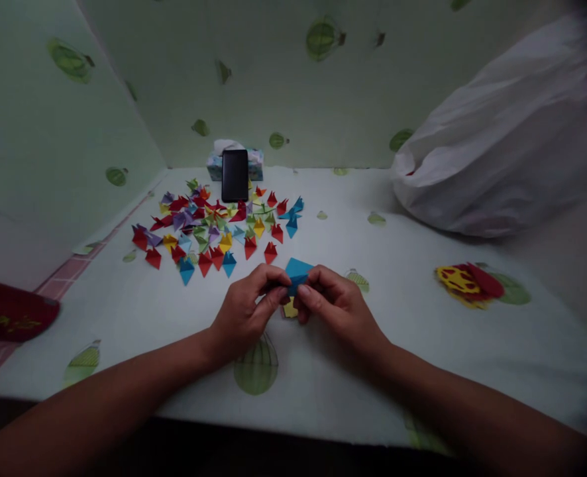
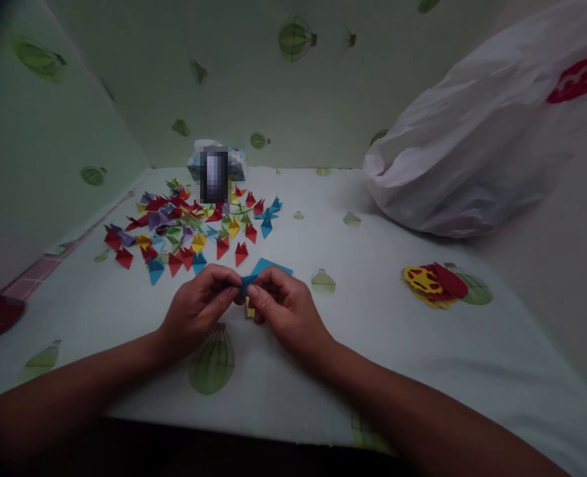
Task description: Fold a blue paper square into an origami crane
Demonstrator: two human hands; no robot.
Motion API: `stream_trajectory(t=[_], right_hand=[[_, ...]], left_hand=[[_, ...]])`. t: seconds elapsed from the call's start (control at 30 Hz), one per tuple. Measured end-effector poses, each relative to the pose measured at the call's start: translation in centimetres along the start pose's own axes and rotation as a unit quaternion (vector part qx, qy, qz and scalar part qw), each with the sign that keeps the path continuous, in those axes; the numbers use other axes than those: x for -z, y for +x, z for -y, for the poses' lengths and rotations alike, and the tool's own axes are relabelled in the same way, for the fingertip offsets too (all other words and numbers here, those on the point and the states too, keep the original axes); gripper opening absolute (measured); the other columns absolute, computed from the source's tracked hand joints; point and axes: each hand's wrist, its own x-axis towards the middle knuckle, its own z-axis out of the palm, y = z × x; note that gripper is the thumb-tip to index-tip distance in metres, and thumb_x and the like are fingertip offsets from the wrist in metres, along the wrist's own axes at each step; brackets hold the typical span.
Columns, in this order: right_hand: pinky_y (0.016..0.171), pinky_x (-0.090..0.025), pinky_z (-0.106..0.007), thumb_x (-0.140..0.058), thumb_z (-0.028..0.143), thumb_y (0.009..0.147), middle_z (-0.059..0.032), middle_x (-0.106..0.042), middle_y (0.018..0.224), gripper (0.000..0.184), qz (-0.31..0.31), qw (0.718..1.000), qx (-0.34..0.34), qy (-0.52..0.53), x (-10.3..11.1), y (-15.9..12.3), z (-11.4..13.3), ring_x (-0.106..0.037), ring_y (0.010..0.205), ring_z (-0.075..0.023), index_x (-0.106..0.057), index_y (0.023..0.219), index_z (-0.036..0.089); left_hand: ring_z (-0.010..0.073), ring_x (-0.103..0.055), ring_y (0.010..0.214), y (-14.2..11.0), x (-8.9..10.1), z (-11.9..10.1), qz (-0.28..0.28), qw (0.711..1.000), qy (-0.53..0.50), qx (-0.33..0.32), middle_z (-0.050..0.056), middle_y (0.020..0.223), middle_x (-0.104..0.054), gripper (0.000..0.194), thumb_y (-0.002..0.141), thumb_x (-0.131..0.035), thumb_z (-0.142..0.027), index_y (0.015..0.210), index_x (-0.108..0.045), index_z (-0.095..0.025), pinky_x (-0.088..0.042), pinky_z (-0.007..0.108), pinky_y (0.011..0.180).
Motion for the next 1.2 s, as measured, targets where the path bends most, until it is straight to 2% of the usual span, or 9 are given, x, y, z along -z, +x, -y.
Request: stream_trajectory(t=[0.2,0.4,0.57,0.7,0.87,1.1,1.2], right_hand=[[0.056,-0.047,-0.026,-0.069,0.036,0.089,0.0021,-0.061,0.065,0.021,0.002,0.999,-0.015,-0.03,0.08,0.13,0.17,-0.057,0.056,-0.0103,-0.06,0.081,0.018],[0.057,-0.049,-0.026,-0.069,0.035,0.089,0.0017,-0.063,0.066,0.023,-0.015,1.0,-0.012,-0.011,-0.03,0.09,0.06,-0.059,0.056,-0.0101,-0.059,0.077,0.018],[0.058,-0.05,-0.026,-0.07,0.037,0.088,0.0017,-0.064,0.067,0.026,-0.022,1.0,-0.018,-0.001,-0.11,0.11,-0.16,-0.06,0.056,-0.0103,-0.057,0.076,0.019],[0.058,-0.052,-0.026,-0.07,0.039,0.089,0.0013,-0.064,0.068,0.028,-0.021,1.0,-0.02,-0.005,-0.15,0.14,-0.17,-0.061,0.057,-0.0105,-0.055,0.075,0.019],[0.059,-0.053,-0.027,-0.07,0.039,0.089,0.0016,-0.065,0.069,0.028,-0.022,0.999,-0.029,0.003,-0.28,0.14,-0.24,-0.062,0.056,-0.0105,-0.055,0.076,0.019],[0.057,-0.053,-0.027,-0.069,0.044,0.09,0.001,-0.067,0.067,0.031,-0.02,0.999,-0.033,0.017,-0.2,0.22,-0.48,-0.063,0.055,-0.0113,-0.056,0.076,0.019],[0.057,-0.052,-0.027,-0.069,0.045,0.09,0.0014,-0.066,0.062,0.032,-0.02,0.999,-0.036,0.011,-0.13,0.24,-0.55,-0.063,0.055,-0.0117,-0.057,0.076,0.019]], left_hand=[[0.0119,-0.07,0.075,0.02,-0.27,0.13,-0.023,0.998,-0.033,0.042,0.001,0.087,-0.068,0.019,0.089,-0.065,-0.016,0.105,-0.056,-0.019,-0.058,0.022,0.066],[0.0113,-0.068,0.067,0.35,-0.08,-0.02,-0.025,0.998,-0.006,0.053,0.0,0.077,-0.069,0.003,0.088,-0.066,-0.017,0.089,-0.063,-0.017,-0.057,0.022,0.064],[0.0117,-0.069,0.07,0.36,-0.14,-0.02,-0.044,0.997,-0.023,0.065,0.001,0.082,-0.071,0.011,0.086,-0.069,-0.018,0.094,-0.063,-0.017,-0.059,0.023,0.066],[0.0118,-0.069,0.07,0.4,-0.18,0.01,-0.04,0.997,-0.017,0.064,0.002,0.082,-0.07,0.007,0.086,-0.068,-0.016,0.092,-0.063,-0.017,-0.058,0.023,0.067],[0.0124,-0.066,0.07,0.44,-0.08,0.14,-0.036,0.998,0.026,0.034,0.001,0.081,-0.067,0.005,0.087,-0.067,-0.014,0.089,-0.064,-0.017,-0.057,0.025,0.066],[0.0154,-0.064,0.079,0.53,0.03,0.28,-0.01,0.989,0.126,-0.08,0.005,0.087,-0.067,0.005,0.091,-0.063,-0.012,0.092,-0.063,-0.017,-0.055,0.028,0.069],[0.0157,-0.064,0.08,0.49,0.01,0.29,-0.001,0.985,0.145,-0.097,0.005,0.088,-0.066,0.007,0.09,-0.066,-0.014,0.095,-0.062,-0.016,-0.055,0.028,0.069]])
